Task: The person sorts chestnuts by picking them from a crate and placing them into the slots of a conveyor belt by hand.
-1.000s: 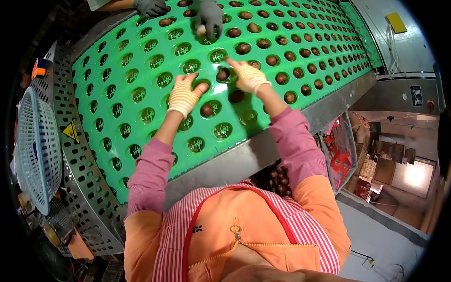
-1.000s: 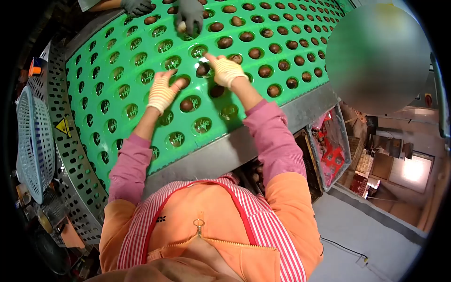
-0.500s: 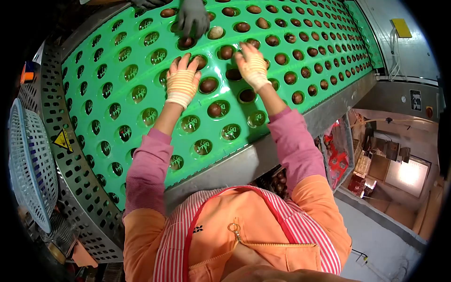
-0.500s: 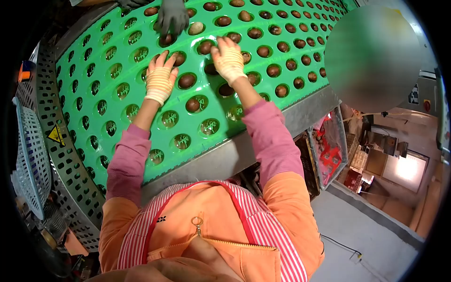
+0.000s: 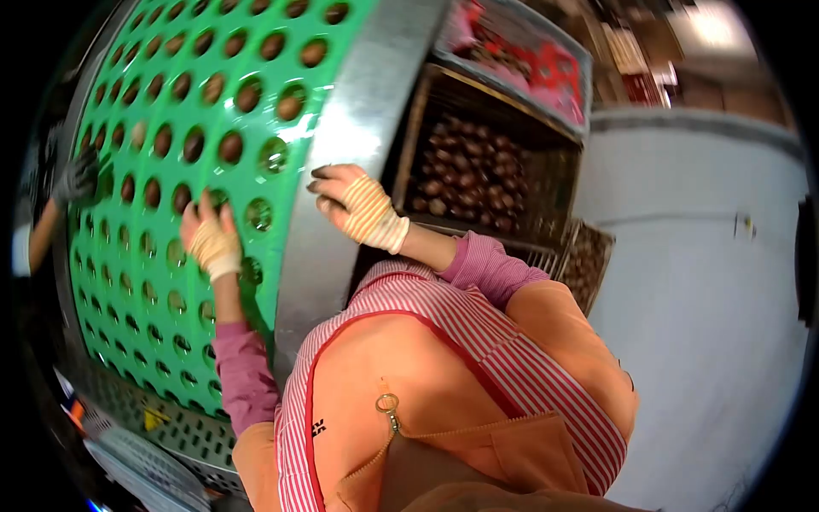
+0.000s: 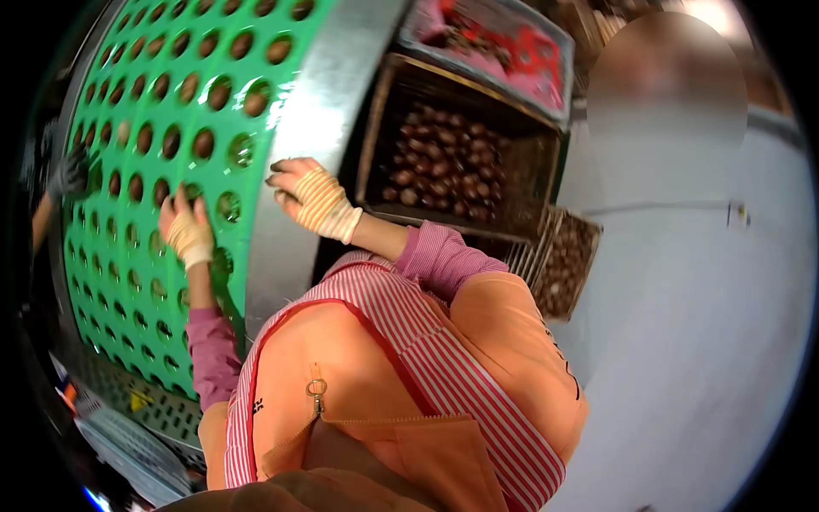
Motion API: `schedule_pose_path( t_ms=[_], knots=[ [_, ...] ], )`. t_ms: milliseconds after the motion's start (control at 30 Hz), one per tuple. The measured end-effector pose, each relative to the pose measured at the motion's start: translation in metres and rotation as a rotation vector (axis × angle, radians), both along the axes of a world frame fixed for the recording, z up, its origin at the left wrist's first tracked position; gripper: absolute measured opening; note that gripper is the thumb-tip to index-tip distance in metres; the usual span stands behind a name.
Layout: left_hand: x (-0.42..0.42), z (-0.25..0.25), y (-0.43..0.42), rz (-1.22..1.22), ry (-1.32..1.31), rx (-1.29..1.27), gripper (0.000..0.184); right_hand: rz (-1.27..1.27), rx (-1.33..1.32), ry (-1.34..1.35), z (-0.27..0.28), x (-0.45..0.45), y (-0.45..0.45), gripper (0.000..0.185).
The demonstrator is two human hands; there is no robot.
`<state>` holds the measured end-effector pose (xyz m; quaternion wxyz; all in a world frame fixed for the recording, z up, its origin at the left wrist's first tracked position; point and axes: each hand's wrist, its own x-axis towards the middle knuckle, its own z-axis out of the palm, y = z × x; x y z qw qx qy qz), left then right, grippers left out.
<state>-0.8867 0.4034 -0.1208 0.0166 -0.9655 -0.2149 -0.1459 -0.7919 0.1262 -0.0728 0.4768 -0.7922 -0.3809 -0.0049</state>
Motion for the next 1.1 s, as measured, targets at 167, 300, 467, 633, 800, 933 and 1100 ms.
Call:
schedule_pose_path(
  t_ms=[167,300,467,633,800,933,1100],
  knots=[
    [-0.009,0.009,-0.009,-0.061,-0.007,-0.054,0.039,-0.299,-0.076,0.017,-0.019,0.003,-0.104,0.021],
    [-0.026,-0.019,0.016,-0.157,-0.137,-0.261,0.031,-0.519,-0.188,0.17,-0.027,0.014,-0.198,0.022],
    [0.01,0.057,-0.052,0.092,0.074,-0.01,0.034,-0.646,-0.663,0.592,-0.058,0.047,-0.311,0.042],
    [0.086,0.083,-0.214,-0.44,-0.04,-0.776,0.043,-0.712,-0.965,0.684,-0.091,0.068,-0.353,0.073],
    [0.139,-0.004,-0.348,-0.77,0.838,-0.654,0.063,-0.662,-0.87,0.744,-0.099,0.09,-0.369,0.085],
    [0.168,-0.043,-0.397,-0.742,1.166,-0.376,0.065,-0.538,-0.845,0.809,-0.111,0.099,-0.353,0.086],
    [0.169,-0.048,-0.409,-0.729,1.235,-0.336,0.066,-0.734,-0.898,0.733,-0.121,0.1,-0.323,0.075]
  ],
)
